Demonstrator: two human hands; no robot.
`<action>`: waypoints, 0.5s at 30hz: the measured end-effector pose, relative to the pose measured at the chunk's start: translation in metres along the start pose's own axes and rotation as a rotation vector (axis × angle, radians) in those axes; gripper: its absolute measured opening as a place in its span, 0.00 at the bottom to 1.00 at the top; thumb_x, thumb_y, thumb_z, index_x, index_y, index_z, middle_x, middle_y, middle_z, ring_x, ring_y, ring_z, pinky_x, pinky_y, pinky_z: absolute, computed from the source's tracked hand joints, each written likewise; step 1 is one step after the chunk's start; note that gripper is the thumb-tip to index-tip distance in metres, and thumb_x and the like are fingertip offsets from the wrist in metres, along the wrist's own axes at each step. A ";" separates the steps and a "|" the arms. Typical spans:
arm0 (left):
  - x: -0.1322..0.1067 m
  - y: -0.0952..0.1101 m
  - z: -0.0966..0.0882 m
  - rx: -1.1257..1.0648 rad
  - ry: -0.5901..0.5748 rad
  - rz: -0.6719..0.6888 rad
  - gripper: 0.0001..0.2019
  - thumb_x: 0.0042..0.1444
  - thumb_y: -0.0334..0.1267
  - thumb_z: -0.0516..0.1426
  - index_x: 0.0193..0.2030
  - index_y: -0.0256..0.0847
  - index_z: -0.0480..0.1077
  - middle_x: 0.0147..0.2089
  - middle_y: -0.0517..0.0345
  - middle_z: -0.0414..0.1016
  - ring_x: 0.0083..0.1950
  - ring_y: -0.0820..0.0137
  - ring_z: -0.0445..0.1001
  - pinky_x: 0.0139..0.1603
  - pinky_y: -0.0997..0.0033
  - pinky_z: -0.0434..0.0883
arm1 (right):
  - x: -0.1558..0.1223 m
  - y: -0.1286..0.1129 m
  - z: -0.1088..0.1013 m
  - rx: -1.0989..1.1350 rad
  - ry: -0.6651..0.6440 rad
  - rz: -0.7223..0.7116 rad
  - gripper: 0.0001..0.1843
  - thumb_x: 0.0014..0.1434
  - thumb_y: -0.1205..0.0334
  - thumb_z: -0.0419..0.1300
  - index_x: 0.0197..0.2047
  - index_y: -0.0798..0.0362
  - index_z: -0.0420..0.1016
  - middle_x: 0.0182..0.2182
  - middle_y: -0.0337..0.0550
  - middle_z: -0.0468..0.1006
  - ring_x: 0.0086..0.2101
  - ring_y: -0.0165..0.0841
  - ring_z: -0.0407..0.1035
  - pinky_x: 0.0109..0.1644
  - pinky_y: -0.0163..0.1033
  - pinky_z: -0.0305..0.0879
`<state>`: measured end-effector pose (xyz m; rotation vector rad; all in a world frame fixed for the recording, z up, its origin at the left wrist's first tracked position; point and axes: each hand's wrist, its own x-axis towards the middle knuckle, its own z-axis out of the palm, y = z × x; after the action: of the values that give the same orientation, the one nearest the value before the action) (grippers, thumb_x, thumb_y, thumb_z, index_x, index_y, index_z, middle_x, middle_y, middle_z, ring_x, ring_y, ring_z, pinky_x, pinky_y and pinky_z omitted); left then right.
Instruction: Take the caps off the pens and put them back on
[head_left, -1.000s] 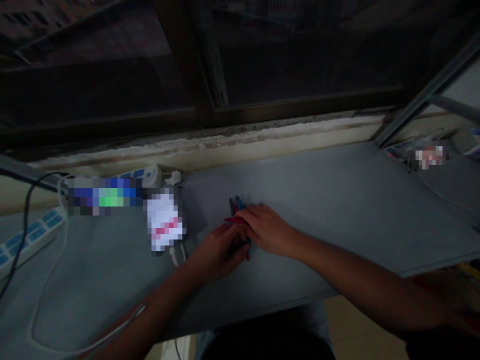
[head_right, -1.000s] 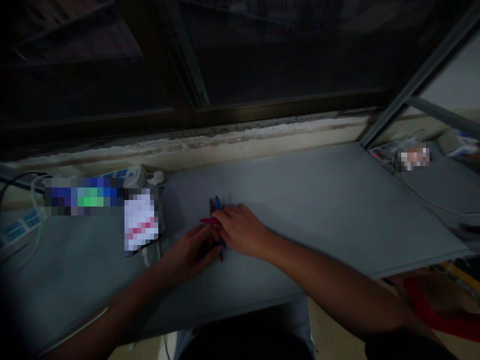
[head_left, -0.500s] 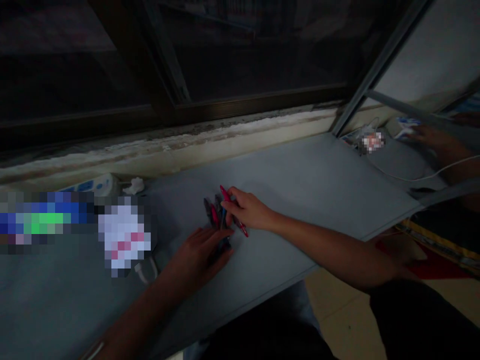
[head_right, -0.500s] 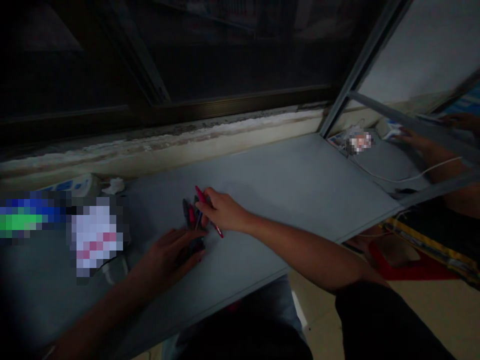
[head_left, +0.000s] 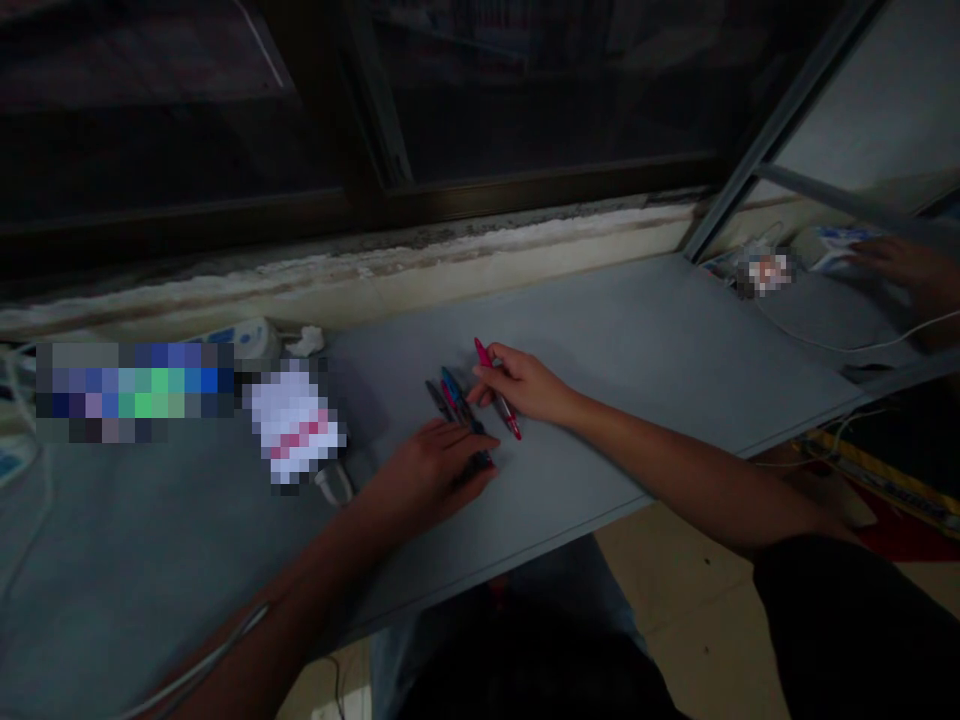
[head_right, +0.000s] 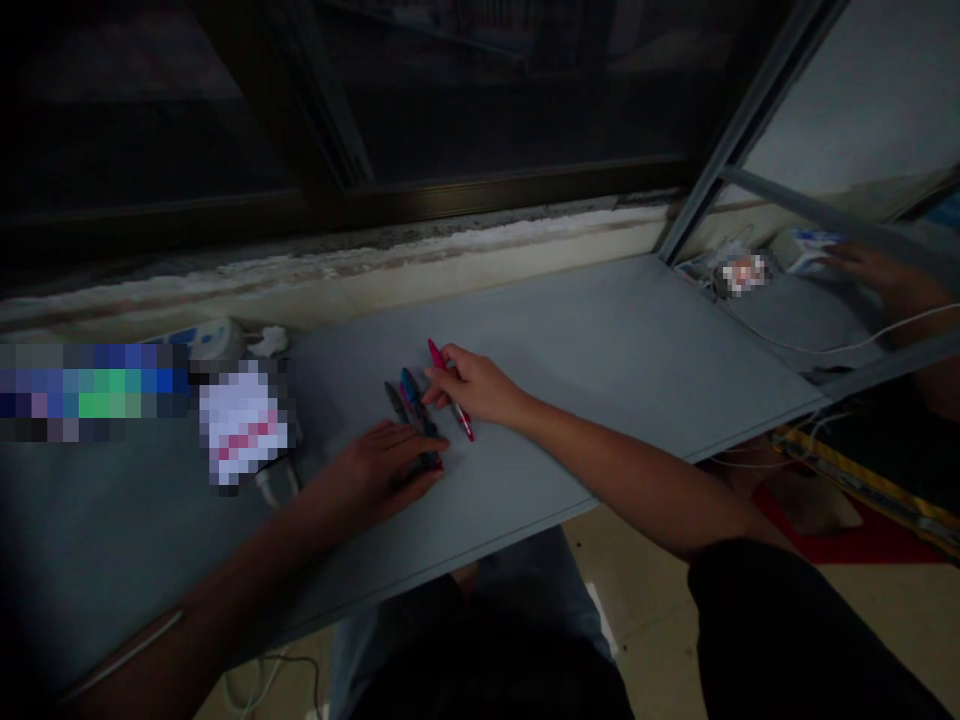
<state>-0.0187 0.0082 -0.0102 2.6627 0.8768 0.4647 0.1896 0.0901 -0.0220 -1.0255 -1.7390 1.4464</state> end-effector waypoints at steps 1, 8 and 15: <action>0.000 -0.001 -0.001 0.003 0.023 -0.017 0.11 0.70 0.39 0.58 0.56 0.41 0.75 0.45 0.51 0.83 0.47 0.61 0.81 0.54 0.57 0.75 | 0.000 0.000 0.000 0.021 0.002 0.014 0.10 0.73 0.59 0.56 0.39 0.50 0.60 0.34 0.43 0.85 0.30 0.29 0.77 0.29 0.30 0.68; 0.001 -0.003 -0.001 0.023 0.061 -0.111 0.12 0.69 0.40 0.58 0.55 0.41 0.76 0.52 0.45 0.79 0.50 0.58 0.80 0.54 0.55 0.77 | -0.003 -0.008 0.003 0.133 -0.039 0.116 0.10 0.73 0.60 0.55 0.39 0.49 0.58 0.29 0.38 0.84 0.22 0.27 0.73 0.26 0.31 0.66; 0.002 -0.005 -0.006 0.085 0.034 -0.167 0.14 0.70 0.45 0.56 0.56 0.41 0.74 0.47 0.48 0.81 0.46 0.57 0.81 0.54 0.52 0.77 | -0.006 -0.016 -0.002 0.198 -0.029 0.127 0.16 0.68 0.53 0.63 0.38 0.51 0.61 0.29 0.41 0.85 0.22 0.25 0.68 0.26 0.31 0.57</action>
<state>-0.0221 0.0141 -0.0065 2.6349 1.1413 0.4425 0.1918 0.0842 -0.0063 -1.0284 -1.5371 1.6831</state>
